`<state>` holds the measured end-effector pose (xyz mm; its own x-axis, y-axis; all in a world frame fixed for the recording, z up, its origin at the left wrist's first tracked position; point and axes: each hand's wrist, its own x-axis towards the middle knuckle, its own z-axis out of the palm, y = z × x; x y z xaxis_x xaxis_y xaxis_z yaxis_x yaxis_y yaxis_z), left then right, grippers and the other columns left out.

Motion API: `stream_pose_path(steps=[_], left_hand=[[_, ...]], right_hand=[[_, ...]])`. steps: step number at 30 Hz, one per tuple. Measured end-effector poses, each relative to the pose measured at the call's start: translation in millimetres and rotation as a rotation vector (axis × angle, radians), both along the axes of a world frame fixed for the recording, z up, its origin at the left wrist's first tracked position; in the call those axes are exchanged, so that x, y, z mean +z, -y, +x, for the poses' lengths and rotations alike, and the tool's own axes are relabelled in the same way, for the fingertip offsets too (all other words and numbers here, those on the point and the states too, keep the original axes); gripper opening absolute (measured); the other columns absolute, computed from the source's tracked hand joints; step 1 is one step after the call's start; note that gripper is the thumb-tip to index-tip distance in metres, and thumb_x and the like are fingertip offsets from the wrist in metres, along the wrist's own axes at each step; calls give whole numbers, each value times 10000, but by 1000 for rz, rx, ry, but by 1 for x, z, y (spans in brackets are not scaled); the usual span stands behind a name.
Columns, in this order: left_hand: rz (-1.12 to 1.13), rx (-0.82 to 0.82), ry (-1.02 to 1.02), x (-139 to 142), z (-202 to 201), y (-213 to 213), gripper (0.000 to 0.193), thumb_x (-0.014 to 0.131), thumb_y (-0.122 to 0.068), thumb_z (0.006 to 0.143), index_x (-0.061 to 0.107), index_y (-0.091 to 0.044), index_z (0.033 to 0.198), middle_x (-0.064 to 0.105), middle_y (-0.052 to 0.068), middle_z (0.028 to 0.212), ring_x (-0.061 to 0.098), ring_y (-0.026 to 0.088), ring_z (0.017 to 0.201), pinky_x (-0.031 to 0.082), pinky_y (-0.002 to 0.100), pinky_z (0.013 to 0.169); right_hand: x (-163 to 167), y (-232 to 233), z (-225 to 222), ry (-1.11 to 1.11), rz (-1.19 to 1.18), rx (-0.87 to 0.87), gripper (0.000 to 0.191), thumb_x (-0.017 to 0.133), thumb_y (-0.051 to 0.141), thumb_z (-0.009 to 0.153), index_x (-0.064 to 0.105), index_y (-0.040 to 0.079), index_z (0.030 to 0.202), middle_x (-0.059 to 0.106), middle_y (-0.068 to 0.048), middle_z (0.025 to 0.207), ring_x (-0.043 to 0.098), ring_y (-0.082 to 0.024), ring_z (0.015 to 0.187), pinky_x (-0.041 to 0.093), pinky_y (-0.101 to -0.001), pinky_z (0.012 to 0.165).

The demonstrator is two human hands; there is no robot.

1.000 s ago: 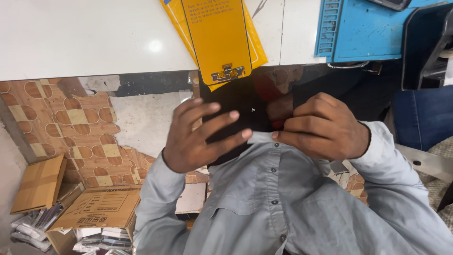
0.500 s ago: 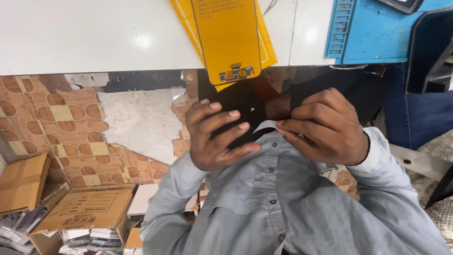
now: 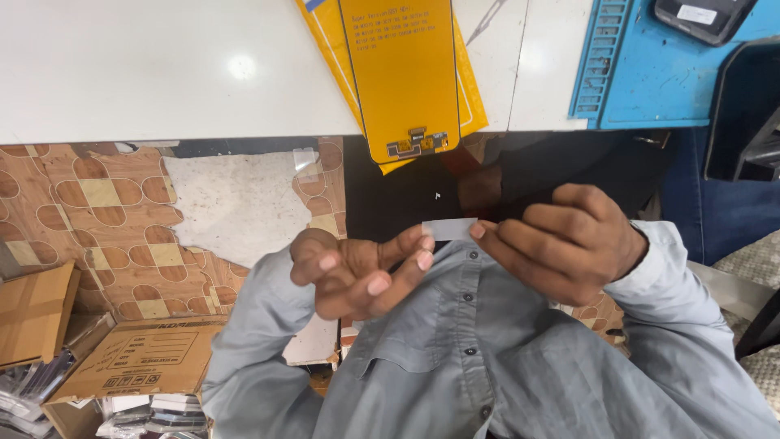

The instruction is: The person applies small pieces of adhesive tape to the connector area of a yellow smartphone screen. They repeatedly cut tape from a dispenser, peel the backing, and press it onto the screen's flex cable region. The person also uses a metal spudger to adjust the tape placement.

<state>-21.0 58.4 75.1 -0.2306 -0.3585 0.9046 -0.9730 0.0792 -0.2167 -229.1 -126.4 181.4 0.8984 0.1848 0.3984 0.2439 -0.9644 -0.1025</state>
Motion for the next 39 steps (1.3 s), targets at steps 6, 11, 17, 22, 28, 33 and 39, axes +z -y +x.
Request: stream_pose_path(steps=[6, 11, 17, 22, 28, 33, 39], left_hand=[[-98, 80, 179, -11, 30, 16, 162, 840, -385, 939, 785, -339, 1084, 570, -249, 1301, 378, 124, 1409, 333, 423, 1171], [-92, 95, 166, -18, 47, 31, 207, 839, -412, 920, 778, -362, 1111, 571, -257, 1284, 383, 118, 1397, 341, 432, 1157], [-26, 54, 108, -24, 53, 30, 154, 821, -381, 952, 781, -312, 1084, 583, -234, 1285, 380, 136, 1411, 331, 450, 1163], [-13, 25, 69, -27, 53, 31, 180, 825, -375, 929, 790, -306, 1091, 594, -243, 1260, 389, 135, 1401, 326, 445, 1171], [15, 14, 16, -26, 50, 30, 207, 839, -373, 913, 789, -327, 1109, 602, -247, 1236, 392, 121, 1397, 334, 439, 1164], [5, 34, -2, -28, 47, 31, 193, 825, -380, 898, 787, -346, 1085, 603, -264, 1214, 404, 108, 1386, 339, 439, 1147], [20, 26, -7, -26, 46, 31, 207, 830, -391, 908, 792, -331, 1102, 593, -261, 1216, 399, 107, 1385, 335, 433, 1153]], right_hand=[[-14, 13, 21, 88, -75, -12, 251, 800, 140, 866, 820, 59, 1103, 652, 25, 980, 518, -148, 876, 391, -316, 682], [-22, 24, 36, 53, -47, -79, 264, 810, 151, 885, 824, 96, 1143, 621, 29, 1020, 510, -155, 909, 407, -319, 710], [-33, 32, 44, 72, 0, -90, 289, 863, 165, 862, 827, 99, 1142, 621, 27, 998, 512, -156, 891, 394, -320, 695], [-39, 33, 43, 71, 40, -89, 284, 831, 195, 861, 828, 105, 1131, 625, 29, 984, 514, -151, 881, 392, -318, 688], [-41, 35, 41, 53, 79, -80, 272, 830, 202, 855, 828, 105, 1109, 640, 29, 989, 519, -153, 882, 400, -321, 684], [-40, 37, 40, 36, 122, -78, 278, 828, 189, 856, 825, 100, 1120, 639, 16, 991, 529, -159, 893, 419, -331, 700], [-39, 38, 40, 7, 132, -82, 289, 829, 191, 855, 822, 107, 1131, 637, 18, 1005, 531, -164, 909, 418, -337, 706]])
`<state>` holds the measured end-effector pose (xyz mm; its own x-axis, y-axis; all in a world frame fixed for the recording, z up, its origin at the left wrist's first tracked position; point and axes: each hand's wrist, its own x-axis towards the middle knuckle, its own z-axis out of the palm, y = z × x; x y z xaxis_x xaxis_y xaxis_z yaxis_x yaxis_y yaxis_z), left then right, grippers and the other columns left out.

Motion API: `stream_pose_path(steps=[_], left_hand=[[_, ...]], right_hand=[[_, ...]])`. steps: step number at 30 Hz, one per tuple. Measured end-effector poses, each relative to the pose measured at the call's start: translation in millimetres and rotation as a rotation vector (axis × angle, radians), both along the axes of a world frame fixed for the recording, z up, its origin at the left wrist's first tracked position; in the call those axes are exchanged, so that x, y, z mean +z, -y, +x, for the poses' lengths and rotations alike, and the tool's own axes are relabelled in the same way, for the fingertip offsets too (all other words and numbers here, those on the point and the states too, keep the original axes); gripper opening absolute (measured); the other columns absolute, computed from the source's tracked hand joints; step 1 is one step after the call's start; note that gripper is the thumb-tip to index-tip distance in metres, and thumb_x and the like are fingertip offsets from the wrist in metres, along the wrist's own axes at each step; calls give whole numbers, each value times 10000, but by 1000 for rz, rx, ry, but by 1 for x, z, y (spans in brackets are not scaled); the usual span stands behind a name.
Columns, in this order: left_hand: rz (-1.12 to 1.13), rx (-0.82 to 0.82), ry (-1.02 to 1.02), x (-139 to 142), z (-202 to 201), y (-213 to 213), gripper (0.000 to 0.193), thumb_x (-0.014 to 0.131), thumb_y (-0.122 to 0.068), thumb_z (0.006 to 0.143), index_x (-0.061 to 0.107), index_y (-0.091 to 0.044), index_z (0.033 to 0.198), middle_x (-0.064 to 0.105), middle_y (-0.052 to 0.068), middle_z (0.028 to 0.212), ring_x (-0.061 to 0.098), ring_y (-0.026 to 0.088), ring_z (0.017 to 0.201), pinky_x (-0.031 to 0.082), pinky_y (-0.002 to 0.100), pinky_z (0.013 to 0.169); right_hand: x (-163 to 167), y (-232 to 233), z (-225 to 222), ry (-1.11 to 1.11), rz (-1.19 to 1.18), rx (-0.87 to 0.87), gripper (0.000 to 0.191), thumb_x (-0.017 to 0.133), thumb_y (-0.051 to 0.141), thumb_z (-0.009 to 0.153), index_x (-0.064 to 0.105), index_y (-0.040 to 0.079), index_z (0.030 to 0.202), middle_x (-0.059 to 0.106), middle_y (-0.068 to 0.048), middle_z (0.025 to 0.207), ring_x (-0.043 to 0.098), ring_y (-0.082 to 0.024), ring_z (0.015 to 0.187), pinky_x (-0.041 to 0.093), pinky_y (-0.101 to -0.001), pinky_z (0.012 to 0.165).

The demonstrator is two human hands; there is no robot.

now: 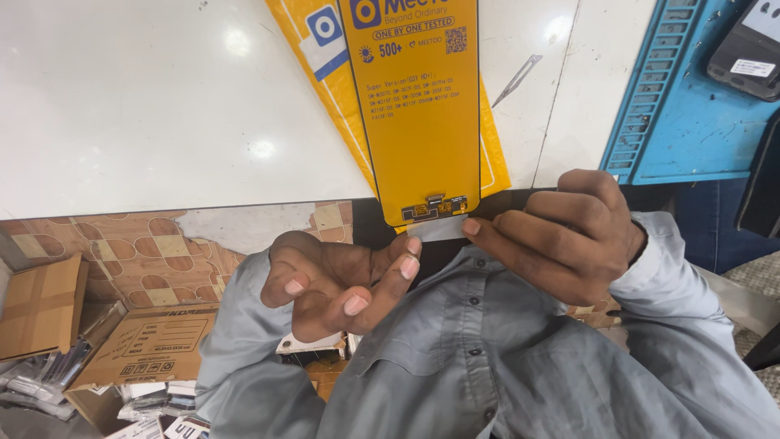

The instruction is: The person applies small pieces of adhesive tape to the connector area of a yellow smartphone screen. They repeatedly cut tape from a dispenser, peel the backing, and press it onto the screen's flex cable region. The person also uses a metal spudger to adjust the tape placement.

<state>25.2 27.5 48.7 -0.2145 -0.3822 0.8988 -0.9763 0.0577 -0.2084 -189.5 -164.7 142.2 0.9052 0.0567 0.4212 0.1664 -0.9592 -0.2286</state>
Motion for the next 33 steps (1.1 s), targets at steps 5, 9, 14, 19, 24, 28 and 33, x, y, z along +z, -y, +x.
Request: stream_pose_path(steps=[5, 9, 14, 19, 24, 28, 33], left_hand=[[-4, 4, 2, 0, 0, 0, 218, 834, -394, 899, 786, -326, 1100, 593, -261, 1216, 397, 103, 1387, 332, 430, 1160], [-25, 3, 9, -1, 1, -2, 201, 817, -405, 923, 788, -326, 1105, 587, -251, 1228, 398, 108, 1387, 328, 422, 1162], [7, 1, 5, -1, 1, -2, 210, 812, -397, 910, 788, -321, 1104, 587, -255, 1231, 398, 90, 1380, 330, 415, 1155], [54, -2, -33, 8, 1, -3, 220, 836, -388, 856, 781, -318, 1058, 605, -257, 1215, 391, 85, 1381, 311, 428, 1180], [131, -13, -190, 10, 3, -4, 241, 731, -529, 989, 707, -349, 1148, 560, -198, 1267, 320, 131, 1445, 207, 474, 1227], [275, -31, -134, 10, 2, -5, 247, 686, -472, 976, 704, -361, 1195, 537, -201, 1297, 251, 152, 1503, 188, 470, 1258], [192, -15, -201, 14, -1, 2, 142, 733, -416, 995, 740, -359, 1124, 541, -196, 1295, 269, 148, 1486, 206, 452, 1231]], right_hand=[[-1, 0, 0, 18, -4, -16, 283, 831, 198, 843, 830, 113, 1114, 635, 26, 983, 531, -160, 889, 416, -340, 701], [-3, -1, 0, 60, 7, -14, 267, 845, 204, 860, 831, 107, 1109, 635, 27, 980, 532, -159, 887, 407, -340, 701], [-4, -2, 0, 46, 21, -28, 291, 835, 218, 837, 832, 117, 1109, 626, 35, 972, 529, -154, 887, 410, -343, 686], [-6, -2, 2, 49, 60, -26, 296, 835, 209, 808, 832, 90, 1079, 636, 23, 949, 547, -161, 867, 402, -344, 661], [-9, -9, 8, 134, 170, -118, 295, 896, 236, 754, 835, 88, 1002, 644, 36, 895, 526, -155, 815, 368, -348, 628], [-7, -9, 9, 105, 158, -96, 270, 882, 199, 769, 835, 83, 1008, 646, 29, 901, 540, -161, 832, 385, -352, 643], [-4, -4, 8, 68, 126, -70, 273, 915, 179, 776, 836, 69, 1013, 651, 19, 916, 537, -171, 829, 384, -353, 641]])
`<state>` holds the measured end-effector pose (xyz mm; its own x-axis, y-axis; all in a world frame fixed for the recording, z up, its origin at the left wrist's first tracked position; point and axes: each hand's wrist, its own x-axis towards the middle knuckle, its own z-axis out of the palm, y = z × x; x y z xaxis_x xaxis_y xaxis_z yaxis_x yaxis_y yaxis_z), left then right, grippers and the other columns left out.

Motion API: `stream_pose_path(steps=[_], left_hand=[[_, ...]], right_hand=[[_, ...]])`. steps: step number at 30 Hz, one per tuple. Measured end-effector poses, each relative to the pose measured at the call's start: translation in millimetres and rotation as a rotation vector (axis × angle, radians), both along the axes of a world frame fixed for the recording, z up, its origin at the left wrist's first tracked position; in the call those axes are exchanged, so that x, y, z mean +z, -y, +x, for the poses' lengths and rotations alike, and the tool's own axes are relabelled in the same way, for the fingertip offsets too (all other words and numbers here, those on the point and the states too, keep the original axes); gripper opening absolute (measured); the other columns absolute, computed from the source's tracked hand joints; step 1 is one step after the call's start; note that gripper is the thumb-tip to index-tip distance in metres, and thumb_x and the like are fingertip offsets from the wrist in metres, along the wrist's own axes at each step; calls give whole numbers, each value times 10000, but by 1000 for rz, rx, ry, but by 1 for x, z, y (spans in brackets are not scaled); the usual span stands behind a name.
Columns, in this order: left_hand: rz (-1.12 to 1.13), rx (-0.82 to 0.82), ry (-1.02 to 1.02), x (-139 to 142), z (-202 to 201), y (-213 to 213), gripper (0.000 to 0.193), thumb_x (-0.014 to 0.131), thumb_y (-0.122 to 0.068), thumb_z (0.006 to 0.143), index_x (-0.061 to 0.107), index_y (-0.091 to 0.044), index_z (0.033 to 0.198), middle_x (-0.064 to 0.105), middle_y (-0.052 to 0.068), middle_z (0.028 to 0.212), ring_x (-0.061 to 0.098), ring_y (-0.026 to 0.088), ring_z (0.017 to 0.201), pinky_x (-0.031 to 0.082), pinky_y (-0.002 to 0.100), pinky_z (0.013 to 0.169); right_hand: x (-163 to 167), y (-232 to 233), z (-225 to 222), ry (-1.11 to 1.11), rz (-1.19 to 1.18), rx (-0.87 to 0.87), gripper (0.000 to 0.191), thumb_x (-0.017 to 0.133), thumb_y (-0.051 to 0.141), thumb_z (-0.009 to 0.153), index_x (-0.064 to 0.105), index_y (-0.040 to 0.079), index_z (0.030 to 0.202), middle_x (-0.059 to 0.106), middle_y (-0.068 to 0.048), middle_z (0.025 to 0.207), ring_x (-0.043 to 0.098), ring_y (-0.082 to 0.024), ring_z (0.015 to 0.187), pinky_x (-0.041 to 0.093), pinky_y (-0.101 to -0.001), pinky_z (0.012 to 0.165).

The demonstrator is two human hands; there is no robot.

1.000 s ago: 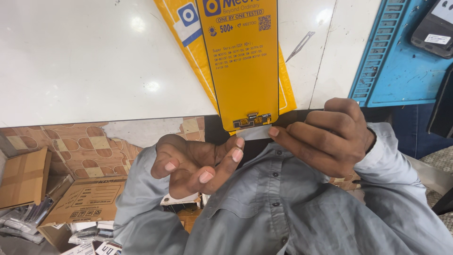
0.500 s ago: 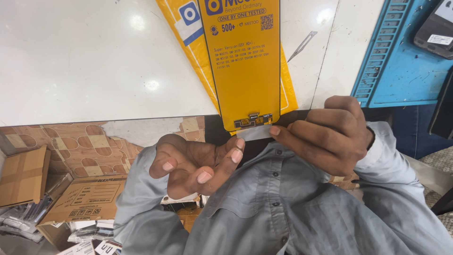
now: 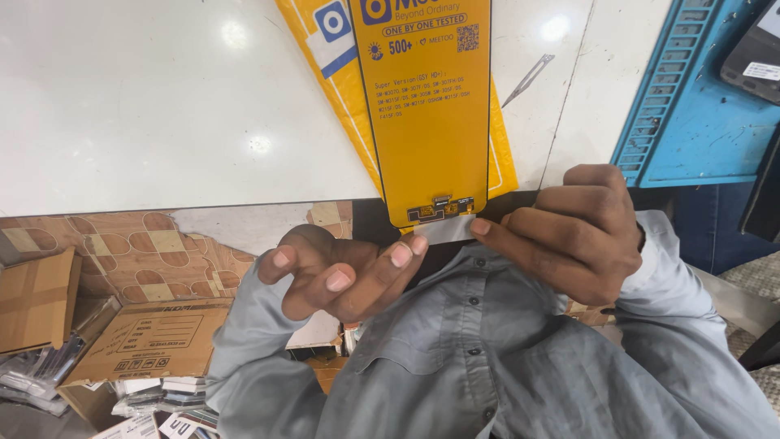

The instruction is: The person applies small pieces of adhesive tape to the connector area of a yellow smartphone screen. They repeatedly cut tape from a dispenser, peel the backing, and press it onto the screen's flex cable region. The person also uses a metal spudger to adjust the tape placement.

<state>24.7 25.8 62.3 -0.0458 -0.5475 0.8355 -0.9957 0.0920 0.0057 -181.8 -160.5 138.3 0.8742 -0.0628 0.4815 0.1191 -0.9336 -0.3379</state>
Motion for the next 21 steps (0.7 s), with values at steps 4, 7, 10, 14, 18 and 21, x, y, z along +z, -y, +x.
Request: stream_pose_path(steps=[4, 7, 10, 14, 18, 21], left_hand=[[26, -15, 25, 7, 0, 4, 97, 738, -377, 983, 738, -334, 1070, 603, -223, 1165, 318, 130, 1425, 224, 457, 1230], [35, -31, 13, 10, -1, 4, 62, 707, -365, 1006, 745, -337, 1046, 693, -221, 1030, 407, 96, 1354, 220, 476, 1222], [122, -90, 103, 12, 6, -3, 97, 661, -305, 1044, 743, -320, 1095, 749, -218, 1041, 410, 75, 1327, 194, 493, 1247], [28, -64, 140, 3, 9, 0, 114, 617, -353, 1041, 731, -359, 1028, 763, -256, 1021, 447, 28, 1260, 233, 456, 1218], [-45, -72, 139, -2, 8, 6, 124, 594, -375, 1057, 711, -361, 1018, 767, -253, 1000, 467, 24, 1238, 251, 452, 1192], [-35, -54, 153, 0, 7, 6, 154, 564, -379, 1059, 701, -368, 989, 761, -264, 992, 466, 12, 1225, 256, 445, 1192]], right_hand=[[1, 1, 0, -13, 0, 19, 262, 903, 209, 805, 838, 88, 1028, 652, 30, 922, 547, -159, 834, 395, -349, 663], [6, 2, -2, -67, -3, 19, 245, 875, 211, 838, 834, 97, 1051, 701, 19, 973, 571, -158, 851, 399, -342, 689], [8, 4, -1, -103, -23, 20, 232, 832, 206, 874, 821, 96, 1078, 765, -13, 1053, 604, -155, 880, 400, -324, 713], [11, 4, -1, -164, -38, 39, 229, 792, 207, 913, 795, 91, 1110, 773, -33, 1082, 629, -164, 913, 401, -321, 736], [13, 5, -1, -211, -31, 55, 227, 766, 222, 929, 775, 97, 1118, 768, -37, 1121, 633, -165, 933, 391, -322, 736], [13, 5, -3, -200, -43, 55, 224, 802, 212, 892, 799, 104, 1088, 760, -38, 1112, 622, -167, 924, 403, -327, 716]])
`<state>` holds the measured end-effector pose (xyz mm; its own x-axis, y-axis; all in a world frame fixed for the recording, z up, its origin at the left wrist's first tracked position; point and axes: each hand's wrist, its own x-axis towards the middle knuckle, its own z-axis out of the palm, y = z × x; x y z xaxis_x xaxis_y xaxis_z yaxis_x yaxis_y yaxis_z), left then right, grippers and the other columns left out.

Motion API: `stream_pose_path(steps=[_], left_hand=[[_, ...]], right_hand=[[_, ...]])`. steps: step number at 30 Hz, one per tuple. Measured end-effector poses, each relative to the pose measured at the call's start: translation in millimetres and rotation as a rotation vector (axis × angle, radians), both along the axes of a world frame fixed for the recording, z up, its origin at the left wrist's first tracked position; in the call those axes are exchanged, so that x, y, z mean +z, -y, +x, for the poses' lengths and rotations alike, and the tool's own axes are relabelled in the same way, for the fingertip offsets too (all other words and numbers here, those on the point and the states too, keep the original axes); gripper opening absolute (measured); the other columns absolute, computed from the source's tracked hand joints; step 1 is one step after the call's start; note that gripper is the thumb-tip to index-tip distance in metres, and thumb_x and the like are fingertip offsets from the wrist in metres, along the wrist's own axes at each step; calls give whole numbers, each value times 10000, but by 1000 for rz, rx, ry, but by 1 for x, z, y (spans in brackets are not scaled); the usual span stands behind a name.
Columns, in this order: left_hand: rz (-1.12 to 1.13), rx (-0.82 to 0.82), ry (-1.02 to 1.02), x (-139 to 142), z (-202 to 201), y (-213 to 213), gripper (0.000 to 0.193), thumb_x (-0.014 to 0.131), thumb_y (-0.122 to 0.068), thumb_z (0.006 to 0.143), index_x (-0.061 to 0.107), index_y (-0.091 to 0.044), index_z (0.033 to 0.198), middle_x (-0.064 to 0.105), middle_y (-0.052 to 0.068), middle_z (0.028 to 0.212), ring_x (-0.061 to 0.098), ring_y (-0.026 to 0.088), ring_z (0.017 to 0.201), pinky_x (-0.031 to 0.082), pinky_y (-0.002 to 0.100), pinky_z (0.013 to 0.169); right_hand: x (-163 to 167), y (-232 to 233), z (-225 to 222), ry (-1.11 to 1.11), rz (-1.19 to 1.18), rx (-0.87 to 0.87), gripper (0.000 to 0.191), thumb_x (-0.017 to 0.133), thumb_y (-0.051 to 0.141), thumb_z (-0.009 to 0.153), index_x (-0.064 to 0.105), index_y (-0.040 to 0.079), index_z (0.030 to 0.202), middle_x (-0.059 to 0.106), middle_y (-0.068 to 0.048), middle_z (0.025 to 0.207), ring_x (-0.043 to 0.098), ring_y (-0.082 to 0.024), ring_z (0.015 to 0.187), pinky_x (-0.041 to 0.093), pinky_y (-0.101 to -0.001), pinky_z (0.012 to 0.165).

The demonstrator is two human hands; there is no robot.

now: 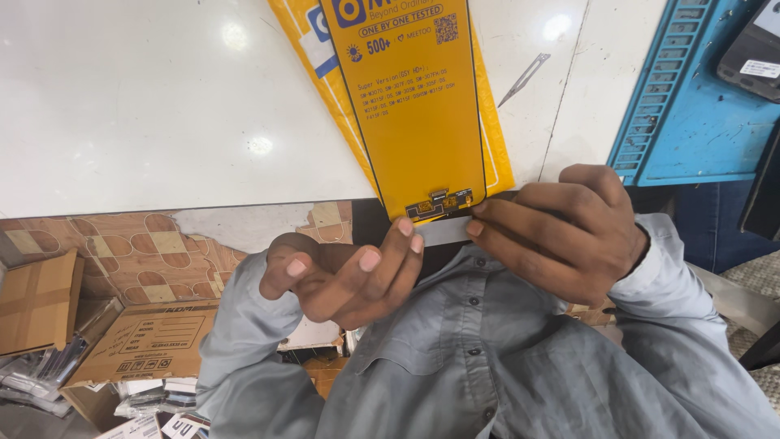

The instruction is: The person applies small pieces of adhesive tape to the connector area of a yellow smartphone screen. They repeatedly cut tape from a dispenser, peel the backing, and press it onto the screen's flex cable region. The person also uses a metal spudger to adjust the tape placement.

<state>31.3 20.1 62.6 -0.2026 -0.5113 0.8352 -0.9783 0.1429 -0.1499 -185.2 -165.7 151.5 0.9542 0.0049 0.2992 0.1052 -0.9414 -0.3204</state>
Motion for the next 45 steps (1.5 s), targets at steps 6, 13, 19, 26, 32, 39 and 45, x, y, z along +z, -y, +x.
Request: stream_pose_path(steps=[6, 13, 19, 26, 32, 39, 45], left_hand=[[-141, 64, 0, -2, -9, 1, 258, 561, -274, 997, 752, -380, 860, 688, -243, 847, 487, -17, 1203, 316, 427, 1145], [-133, 106, -14, -2, -12, 1, 248, 582, -288, 970, 745, -394, 816, 633, -253, 806, 488, -12, 1192, 333, 408, 1130], [-122, 102, -6, -3, -12, -1, 240, 589, -312, 973, 752, -388, 815, 629, -250, 804, 483, -20, 1202, 330, 409, 1137], [-98, 117, -9, -2, -13, -2, 222, 593, -325, 979, 755, -395, 843, 638, -262, 828, 478, -2, 1210, 331, 413, 1144], [-122, 115, -9, -1, -12, 1, 222, 594, -328, 970, 754, -398, 834, 636, -263, 814, 489, -2, 1200, 334, 412, 1138], [-138, 111, -18, -1, -13, 3, 220, 586, -320, 963, 746, -395, 831, 617, -260, 801, 494, 0, 1195, 340, 413, 1126], [-112, 101, -3, 0, -11, 2, 222, 588, -303, 985, 755, -392, 870, 627, -257, 833, 484, 17, 1209, 328, 423, 1138]], right_hand=[[-6, -6, -1, 143, -10, -83, 179, 894, 187, 842, 826, 174, 1007, 648, 52, 977, 559, -146, 872, 410, -346, 700], [-7, -4, -3, 111, -29, -87, 207, 887, 200, 833, 835, 178, 1032, 629, 59, 973, 544, -147, 866, 414, -348, 715], [-10, -3, -4, 122, -48, -70, 226, 853, 225, 836, 839, 170, 1055, 628, 55, 973, 541, -147, 865, 410, -348, 706], [-11, -3, -5, 116, -50, -68, 239, 849, 228, 846, 834, 168, 1076, 618, 48, 981, 542, -151, 880, 416, -353, 716], [-9, -3, -5, 100, -47, -71, 241, 840, 224, 847, 834, 163, 1080, 617, 47, 979, 542, -153, 880, 414, -354, 714], [-6, -3, -6, 79, -54, -83, 259, 827, 225, 843, 838, 162, 1094, 616, 58, 977, 535, -148, 883, 413, -345, 713], [-5, -5, -7, 56, -53, -95, 277, 824, 241, 836, 842, 155, 1098, 613, 57, 972, 537, -151, 889, 413, -344, 711]])
